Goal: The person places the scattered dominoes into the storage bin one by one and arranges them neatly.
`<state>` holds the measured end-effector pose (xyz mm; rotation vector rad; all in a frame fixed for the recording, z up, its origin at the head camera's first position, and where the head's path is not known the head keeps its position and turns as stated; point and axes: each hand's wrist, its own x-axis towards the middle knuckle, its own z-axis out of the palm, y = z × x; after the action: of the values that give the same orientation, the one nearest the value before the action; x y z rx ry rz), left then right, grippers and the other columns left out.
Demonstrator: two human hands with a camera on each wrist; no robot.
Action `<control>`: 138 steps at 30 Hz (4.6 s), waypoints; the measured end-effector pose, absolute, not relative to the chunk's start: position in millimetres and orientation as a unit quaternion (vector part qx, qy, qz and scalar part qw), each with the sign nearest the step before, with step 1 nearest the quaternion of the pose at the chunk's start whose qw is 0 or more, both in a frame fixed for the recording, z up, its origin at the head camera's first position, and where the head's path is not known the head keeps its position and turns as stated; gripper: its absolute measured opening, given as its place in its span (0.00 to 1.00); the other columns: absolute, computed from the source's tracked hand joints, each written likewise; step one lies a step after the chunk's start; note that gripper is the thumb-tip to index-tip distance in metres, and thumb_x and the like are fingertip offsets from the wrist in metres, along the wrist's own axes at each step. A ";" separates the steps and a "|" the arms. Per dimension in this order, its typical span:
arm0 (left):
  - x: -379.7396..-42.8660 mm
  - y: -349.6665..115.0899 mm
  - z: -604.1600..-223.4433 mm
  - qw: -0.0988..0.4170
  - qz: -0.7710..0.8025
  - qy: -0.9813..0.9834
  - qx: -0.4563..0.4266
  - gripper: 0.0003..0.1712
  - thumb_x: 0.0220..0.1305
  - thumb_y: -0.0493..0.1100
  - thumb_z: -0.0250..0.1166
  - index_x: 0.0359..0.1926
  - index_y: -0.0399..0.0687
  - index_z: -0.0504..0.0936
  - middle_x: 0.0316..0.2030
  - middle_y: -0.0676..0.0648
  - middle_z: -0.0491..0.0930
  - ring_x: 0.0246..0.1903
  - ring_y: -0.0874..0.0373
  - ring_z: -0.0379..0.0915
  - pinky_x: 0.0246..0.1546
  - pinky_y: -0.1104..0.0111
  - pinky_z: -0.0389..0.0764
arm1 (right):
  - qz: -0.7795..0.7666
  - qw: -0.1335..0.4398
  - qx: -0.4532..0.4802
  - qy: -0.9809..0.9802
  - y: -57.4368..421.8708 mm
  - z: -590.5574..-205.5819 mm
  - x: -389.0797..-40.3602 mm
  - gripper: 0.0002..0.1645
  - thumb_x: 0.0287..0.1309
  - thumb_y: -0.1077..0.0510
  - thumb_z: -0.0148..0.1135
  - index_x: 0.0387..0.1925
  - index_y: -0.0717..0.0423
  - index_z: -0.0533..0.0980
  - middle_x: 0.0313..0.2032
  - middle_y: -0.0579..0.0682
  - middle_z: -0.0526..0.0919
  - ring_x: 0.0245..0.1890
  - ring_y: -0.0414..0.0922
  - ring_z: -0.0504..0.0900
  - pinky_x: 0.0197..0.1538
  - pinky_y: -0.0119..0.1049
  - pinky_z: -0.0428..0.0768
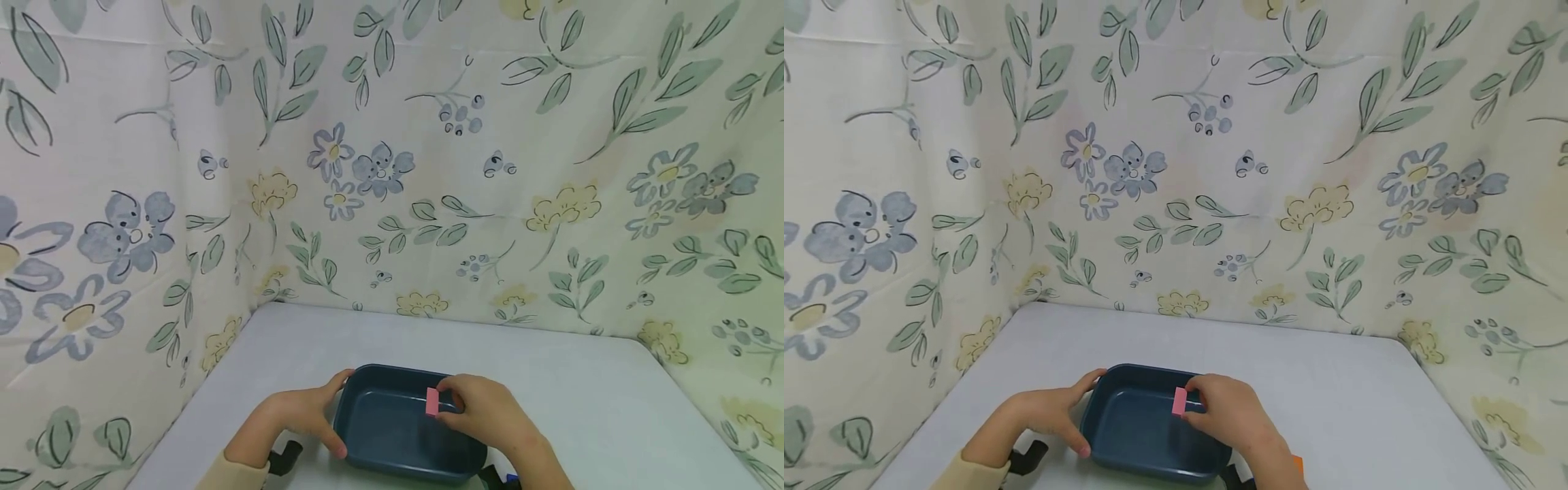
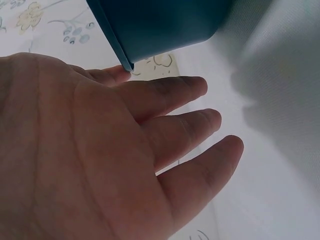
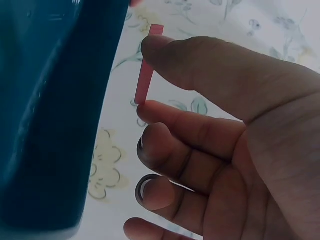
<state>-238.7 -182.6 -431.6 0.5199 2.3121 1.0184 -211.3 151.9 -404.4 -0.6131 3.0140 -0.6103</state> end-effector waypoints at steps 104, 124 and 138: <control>-235.7 -182.2 -426.5 0.263 0.344 0.883 0.185 0.75 0.42 0.52 0.85 0.79 0.59 0.41 0.75 0.38 0.53 0.71 0.41 0.56 0.65 0.39 0.59 | -0.079 0.034 -0.288 0.954 25.4 -452.2 -283.7 0.17 0.42 0.46 0.81 0.28 0.50 0.84 0.20 0.38 0.76 0.22 0.38 0.72 0.28 0.36 0.75; -234.3 -180.7 -426.1 0.262 0.353 0.880 0.180 0.74 0.40 0.50 0.86 0.79 0.59 0.43 0.74 0.37 0.56 0.70 0.41 0.56 0.64 0.38 0.59 | -0.058 0.036 -0.302 0.951 22.6 -444.1 -278.5 0.16 0.42 0.45 0.82 0.27 0.47 0.83 0.19 0.36 0.75 0.22 0.37 0.72 0.28 0.35 0.76; -236.6 -178.9 -426.3 0.262 0.345 0.883 0.181 0.74 0.40 0.51 0.86 0.79 0.58 0.43 0.74 0.38 0.55 0.70 0.41 0.56 0.64 0.37 0.58 | -0.082 0.058 -0.304 0.948 31.8 -431.0 -271.1 0.16 0.47 0.48 0.79 0.37 0.50 0.87 0.25 0.38 0.81 0.26 0.37 0.75 0.35 0.37 0.79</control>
<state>-236.6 -178.9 -426.3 0.4887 2.3882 0.9347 -271.1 31.8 -431.0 -0.9201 2.8716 -0.2475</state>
